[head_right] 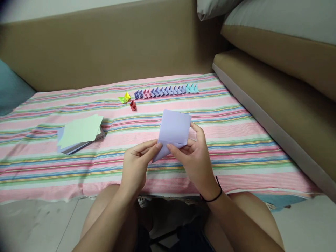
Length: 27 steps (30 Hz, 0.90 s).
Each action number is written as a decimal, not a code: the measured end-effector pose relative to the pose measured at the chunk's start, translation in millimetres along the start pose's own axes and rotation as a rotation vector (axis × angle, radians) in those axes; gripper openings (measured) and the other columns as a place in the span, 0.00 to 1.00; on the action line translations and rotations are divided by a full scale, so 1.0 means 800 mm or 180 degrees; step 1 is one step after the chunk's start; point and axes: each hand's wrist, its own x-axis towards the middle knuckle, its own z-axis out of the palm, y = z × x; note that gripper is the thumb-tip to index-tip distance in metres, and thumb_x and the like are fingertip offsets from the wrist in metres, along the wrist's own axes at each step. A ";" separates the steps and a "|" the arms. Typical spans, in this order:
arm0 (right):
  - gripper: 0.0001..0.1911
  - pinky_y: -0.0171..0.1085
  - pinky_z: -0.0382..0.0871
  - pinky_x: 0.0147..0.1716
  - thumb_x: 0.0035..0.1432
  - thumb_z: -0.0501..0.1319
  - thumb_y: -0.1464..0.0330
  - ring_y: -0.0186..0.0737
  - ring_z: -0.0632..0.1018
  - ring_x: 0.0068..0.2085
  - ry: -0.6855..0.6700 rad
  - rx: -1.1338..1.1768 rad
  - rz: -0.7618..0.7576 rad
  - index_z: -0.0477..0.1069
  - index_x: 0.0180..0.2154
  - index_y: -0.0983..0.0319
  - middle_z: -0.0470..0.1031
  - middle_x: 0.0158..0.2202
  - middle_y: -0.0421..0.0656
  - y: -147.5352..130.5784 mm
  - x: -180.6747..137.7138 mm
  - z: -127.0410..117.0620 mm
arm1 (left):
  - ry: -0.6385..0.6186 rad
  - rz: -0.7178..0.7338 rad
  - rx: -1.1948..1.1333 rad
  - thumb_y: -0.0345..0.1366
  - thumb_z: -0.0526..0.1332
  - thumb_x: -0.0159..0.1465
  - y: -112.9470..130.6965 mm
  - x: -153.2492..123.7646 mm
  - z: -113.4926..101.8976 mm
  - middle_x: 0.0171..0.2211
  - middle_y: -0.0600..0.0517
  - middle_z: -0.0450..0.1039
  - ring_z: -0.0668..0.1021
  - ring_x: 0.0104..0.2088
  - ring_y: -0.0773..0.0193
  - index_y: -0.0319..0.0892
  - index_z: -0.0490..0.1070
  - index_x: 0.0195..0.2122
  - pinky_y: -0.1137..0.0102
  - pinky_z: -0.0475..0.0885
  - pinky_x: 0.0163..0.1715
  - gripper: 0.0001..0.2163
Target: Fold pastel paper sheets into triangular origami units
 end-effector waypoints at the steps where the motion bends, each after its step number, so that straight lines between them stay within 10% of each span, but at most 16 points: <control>1: 0.39 0.41 0.77 0.33 0.46 0.69 0.65 0.42 0.80 0.34 -0.0006 -0.0024 0.0002 0.52 0.56 0.56 0.79 0.34 0.41 0.000 0.000 0.000 | 0.0003 -0.0007 0.0012 0.36 0.69 0.51 0.000 0.000 0.000 0.33 0.50 0.80 0.81 0.36 0.58 0.42 0.80 0.34 0.67 0.76 0.38 0.09; 22: 0.44 0.40 0.77 0.34 0.42 0.71 0.63 0.41 0.80 0.34 -0.0150 0.0194 0.0304 0.51 0.57 0.56 0.79 0.33 0.41 0.009 0.004 -0.003 | -0.0066 -0.0298 0.0197 0.38 0.69 0.50 -0.003 0.006 -0.002 0.28 0.49 0.80 0.78 0.28 0.65 0.37 0.78 0.32 0.73 0.72 0.30 0.11; 27: 0.27 0.37 0.74 0.39 0.46 0.69 0.66 0.38 0.78 0.38 -0.0266 0.0453 0.0480 0.65 0.48 0.58 0.78 0.38 0.41 0.008 0.003 -0.001 | 0.0052 -0.0057 0.0162 0.37 0.69 0.51 -0.002 0.006 -0.002 0.28 0.50 0.80 0.79 0.29 0.65 0.39 0.79 0.31 0.74 0.72 0.29 0.09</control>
